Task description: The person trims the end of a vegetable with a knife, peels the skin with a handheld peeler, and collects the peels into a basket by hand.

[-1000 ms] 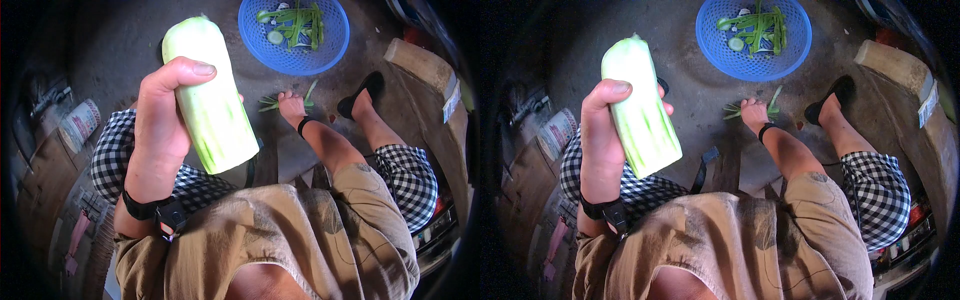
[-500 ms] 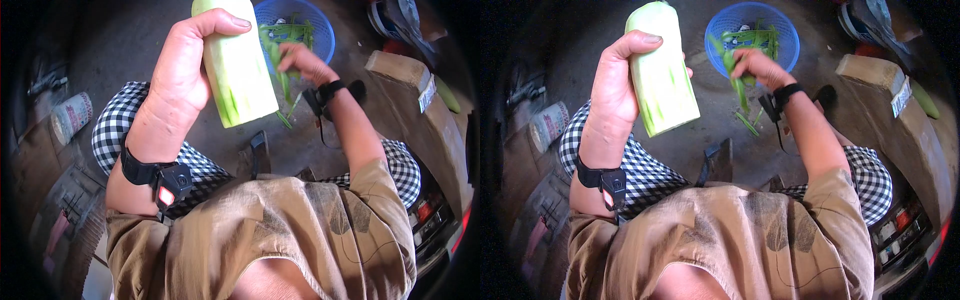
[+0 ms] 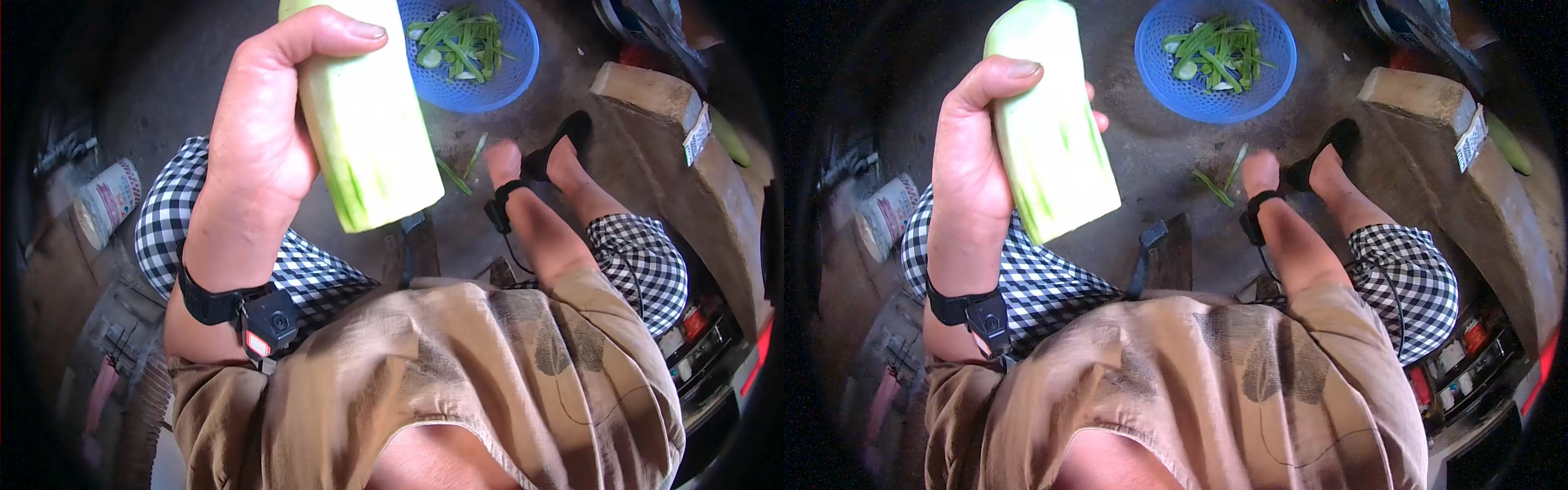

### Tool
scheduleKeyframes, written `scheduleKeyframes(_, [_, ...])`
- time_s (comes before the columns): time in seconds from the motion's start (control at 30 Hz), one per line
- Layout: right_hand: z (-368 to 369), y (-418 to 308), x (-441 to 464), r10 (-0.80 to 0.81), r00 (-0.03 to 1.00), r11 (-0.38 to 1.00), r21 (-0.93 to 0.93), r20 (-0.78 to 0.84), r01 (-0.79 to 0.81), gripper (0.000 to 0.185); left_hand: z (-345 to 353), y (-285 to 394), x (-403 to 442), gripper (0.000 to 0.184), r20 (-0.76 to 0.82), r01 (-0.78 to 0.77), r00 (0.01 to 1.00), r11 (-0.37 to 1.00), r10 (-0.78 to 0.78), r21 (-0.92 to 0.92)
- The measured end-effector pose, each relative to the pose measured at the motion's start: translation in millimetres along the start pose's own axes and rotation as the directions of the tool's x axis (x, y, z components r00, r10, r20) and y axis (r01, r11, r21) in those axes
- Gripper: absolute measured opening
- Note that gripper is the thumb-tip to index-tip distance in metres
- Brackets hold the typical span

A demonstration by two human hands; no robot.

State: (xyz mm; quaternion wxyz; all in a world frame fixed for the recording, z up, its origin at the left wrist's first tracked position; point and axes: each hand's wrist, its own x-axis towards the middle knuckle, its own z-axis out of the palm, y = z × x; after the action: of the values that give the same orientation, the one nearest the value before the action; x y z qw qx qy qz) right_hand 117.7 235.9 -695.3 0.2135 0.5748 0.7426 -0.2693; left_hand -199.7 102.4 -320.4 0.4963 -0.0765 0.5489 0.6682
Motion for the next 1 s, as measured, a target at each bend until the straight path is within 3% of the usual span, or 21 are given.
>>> scheduleKeyframes(0.03, [24, 19, -4, -0.013, 0.994, 0.994, -0.111, 0.113, 0.026, 0.027, 0, 0, 2, 0.043, -0.006, 0.018, 1.0, 1.0, -0.018, 0.003])
scheduleKeyframes(0.1, [42, 33, -20, 0.077, 0.975, 0.989, -0.144, 0.21, -0.047, 0.027, -3, -2, 2, 0.044, -0.021, 0.056, 0.998, 0.998, -0.056, 0.008])
scheduleKeyframes(0.13, [22, 7, -44, 0.233, 0.938, 0.971, -0.107, 0.256, -0.212, 0.028, -2, -3, 4, 0.045, -0.047, 0.077, 0.996, 0.997, -0.076, 0.014])
scheduleKeyframes(0.23, [8, -18, -55, 0.312, 0.873, 0.945, -0.025, 0.374, -0.327, 0.03, 3, -6, 5, 0.048, -0.106, 0.146, 0.985, 0.987, -0.139, 0.059])
scheduleKeyframes(0.27, [13, -20, -55, 0.352, 0.871, 0.929, -0.013, 0.344, -0.37, 0.03, 6, -8, 7, 0.053, -0.15, 0.162, 0.979, 0.978, -0.141, 0.134])
scheduleKeyframes(0.33, [23, -25, -54, 0.428, 0.858, 0.893, 0.016, 0.283, -0.45, 0.033, 6, -11, 10, 0.048, -0.143, 0.172, 0.977, 0.98, -0.157, 0.102])
scheduleKeyframes(0.53, [37, -18, -67, 0.412, 0.887, 0.874, 0.183, 0.209, -0.45, 0.033, 8, -13, 13, 0.047, -0.145, 0.227, 0.966, 0.971, -0.214, 0.078])
scheduleKeyframes(0.83, [57, -18, -66, 0.446, 0.865, 0.853, 0.183, 0.23, -0.488, 0.027, 12, -17, 9, 0.046, -0.171, 0.218, 0.965, 0.97, -0.198, 0.11])
scheduleKeyframes(0.93, [53, -15, -64, 0.357, 0.913, 0.907, 0.158, 0.197, -0.389, 0.027, 10, -18, 9, 0.045, -0.159, 0.228, 0.965, 0.967, -0.209, 0.114])
scheduleKeyframes(1.0, [56, -18, -71, 0.151, 0.967, 0.985, 0.055, 0.204, -0.166, 0.025, 10, -18, 7, 0.044, -0.153, 0.208, 0.97, 0.969, -0.187, 0.135])
